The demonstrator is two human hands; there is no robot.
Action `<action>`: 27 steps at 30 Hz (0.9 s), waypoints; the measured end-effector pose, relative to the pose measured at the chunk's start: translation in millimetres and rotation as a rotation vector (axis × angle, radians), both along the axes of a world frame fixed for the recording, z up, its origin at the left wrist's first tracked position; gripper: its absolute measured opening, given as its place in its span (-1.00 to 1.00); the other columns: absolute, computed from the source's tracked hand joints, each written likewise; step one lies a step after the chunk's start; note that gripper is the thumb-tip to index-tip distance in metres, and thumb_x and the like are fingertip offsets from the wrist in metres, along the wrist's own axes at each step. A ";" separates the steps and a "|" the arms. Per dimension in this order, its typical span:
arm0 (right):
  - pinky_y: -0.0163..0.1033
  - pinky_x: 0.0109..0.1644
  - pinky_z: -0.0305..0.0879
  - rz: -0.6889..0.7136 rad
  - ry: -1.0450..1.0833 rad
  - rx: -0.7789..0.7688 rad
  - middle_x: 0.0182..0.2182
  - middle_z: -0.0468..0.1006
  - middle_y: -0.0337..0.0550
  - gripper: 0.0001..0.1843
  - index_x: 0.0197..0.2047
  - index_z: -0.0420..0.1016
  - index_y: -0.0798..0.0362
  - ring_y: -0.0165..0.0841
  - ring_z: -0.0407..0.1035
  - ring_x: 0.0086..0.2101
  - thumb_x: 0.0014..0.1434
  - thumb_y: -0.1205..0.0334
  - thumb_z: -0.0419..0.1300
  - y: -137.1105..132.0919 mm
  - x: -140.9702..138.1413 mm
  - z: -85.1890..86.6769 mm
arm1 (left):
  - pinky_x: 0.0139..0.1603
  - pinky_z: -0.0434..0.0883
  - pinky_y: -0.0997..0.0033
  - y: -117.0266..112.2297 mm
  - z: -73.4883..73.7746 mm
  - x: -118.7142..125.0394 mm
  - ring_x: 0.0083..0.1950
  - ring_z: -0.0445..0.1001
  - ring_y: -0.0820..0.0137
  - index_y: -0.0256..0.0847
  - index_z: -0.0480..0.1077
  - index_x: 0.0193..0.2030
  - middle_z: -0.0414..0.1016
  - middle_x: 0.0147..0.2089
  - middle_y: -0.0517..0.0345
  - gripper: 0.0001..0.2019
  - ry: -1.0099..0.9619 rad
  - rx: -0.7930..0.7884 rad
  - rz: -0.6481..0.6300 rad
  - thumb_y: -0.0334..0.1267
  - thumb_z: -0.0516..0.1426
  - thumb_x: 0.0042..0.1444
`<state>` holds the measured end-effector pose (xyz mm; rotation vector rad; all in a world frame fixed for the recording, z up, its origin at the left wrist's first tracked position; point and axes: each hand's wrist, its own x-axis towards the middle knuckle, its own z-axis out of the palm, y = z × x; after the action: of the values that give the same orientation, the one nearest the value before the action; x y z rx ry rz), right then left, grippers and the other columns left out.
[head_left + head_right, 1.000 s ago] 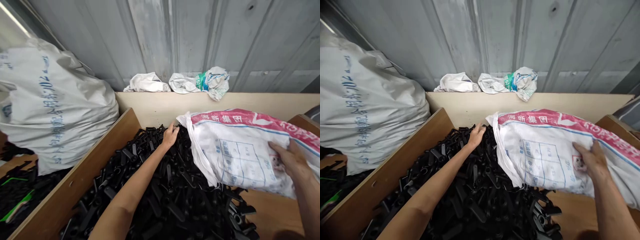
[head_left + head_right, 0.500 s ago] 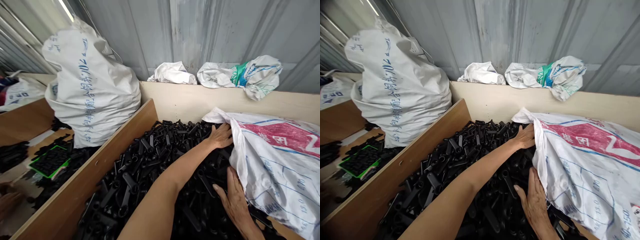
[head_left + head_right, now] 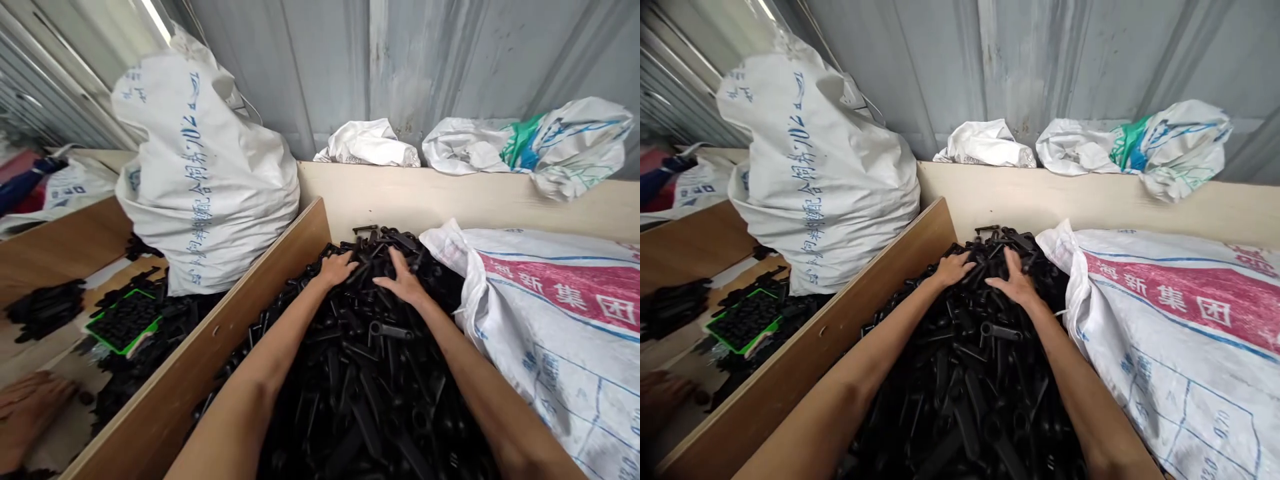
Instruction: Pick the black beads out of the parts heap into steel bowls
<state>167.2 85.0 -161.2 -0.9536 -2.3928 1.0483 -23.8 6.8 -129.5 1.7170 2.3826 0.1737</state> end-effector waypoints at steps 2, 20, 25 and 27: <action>0.15 0.27 -0.16 0.153 -0.101 -0.027 0.32 -0.14 -0.09 -0.05 0.35 -0.13 -0.04 0.03 -0.19 0.25 0.00 -0.17 0.18 -6.7 -35.9 5.7 | 0.02 0.24 0.06 -29.6 -1.9 -29.8 0.04 0.34 0.12 -0.15 0.24 0.15 0.43 0.01 -0.09 -0.54 0.015 -0.031 0.078 -0.01 -0.15 0.21; 0.01 -0.04 0.34 -0.889 0.446 -0.423 -0.40 0.57 -0.11 -0.70 -0.38 0.57 0.09 -0.23 0.45 -0.33 -0.15 0.06 0.34 -197.4 353.0 76.6 | 0.21 0.05 -0.11 -205.9 20.6 273.9 0.31 0.00 0.07 -0.22 0.23 0.14 0.22 0.23 -0.07 -0.59 -0.297 0.065 -0.761 -0.12 -0.03 0.18; 0.04 0.14 0.19 -1.222 0.283 -0.298 -0.09 0.50 0.05 -0.48 -0.09 0.49 0.14 -0.16 0.34 -0.04 -0.06 -0.03 0.20 -242.5 387.7 -24.2 | 0.28 -0.06 -0.17 -206.9 -8.3 391.2 0.35 -0.06 0.07 -0.32 0.27 0.10 0.21 0.22 -0.16 -0.60 -0.338 -0.018 -1.088 -0.21 0.00 0.14; 0.07 0.24 0.02 -1.187 0.195 -0.249 0.09 0.34 0.08 -0.36 0.10 0.35 0.15 -0.15 0.17 0.12 0.02 -0.08 0.10 -249.7 395.7 -57.9 | 0.30 -0.10 -0.17 -194.6 -26.5 422.7 0.35 -0.07 0.06 -0.42 0.22 0.15 0.19 0.23 -0.24 -0.55 -0.283 -0.031 -1.099 -0.25 -0.03 0.14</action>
<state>563.0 -164.6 -219.1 -1.8649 -1.1283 0.8461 398.9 -187.8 -156.0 2.4736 1.0029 0.1747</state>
